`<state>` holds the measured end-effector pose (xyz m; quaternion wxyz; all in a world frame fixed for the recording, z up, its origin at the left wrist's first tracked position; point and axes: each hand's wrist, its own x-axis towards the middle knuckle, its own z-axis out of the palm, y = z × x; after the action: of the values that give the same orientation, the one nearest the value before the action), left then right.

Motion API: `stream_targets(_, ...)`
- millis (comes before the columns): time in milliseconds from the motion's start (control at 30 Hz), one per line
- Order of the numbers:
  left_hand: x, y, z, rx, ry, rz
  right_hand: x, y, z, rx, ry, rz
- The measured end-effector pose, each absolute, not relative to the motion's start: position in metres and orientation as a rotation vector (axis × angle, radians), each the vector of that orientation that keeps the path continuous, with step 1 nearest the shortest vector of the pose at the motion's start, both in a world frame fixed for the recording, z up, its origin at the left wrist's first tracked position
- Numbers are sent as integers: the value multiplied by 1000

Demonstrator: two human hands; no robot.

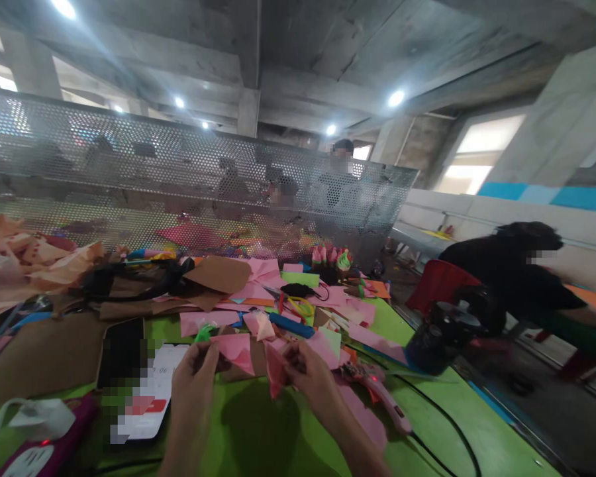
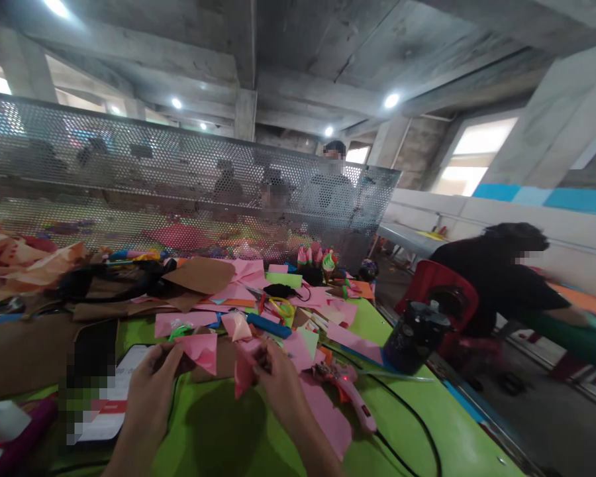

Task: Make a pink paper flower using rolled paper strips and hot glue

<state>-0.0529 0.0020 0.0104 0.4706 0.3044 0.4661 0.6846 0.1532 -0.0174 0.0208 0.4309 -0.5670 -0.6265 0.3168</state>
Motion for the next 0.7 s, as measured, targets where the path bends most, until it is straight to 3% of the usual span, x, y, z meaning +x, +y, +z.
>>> stream_targets(333,-35,-5,12,1085,1225,1550,147,-14,57,-1123,-1222,1058)
stream_targets(700,-32,-7,11,1102,1158,1476,115,-14,35,-1056,-1103,1094)
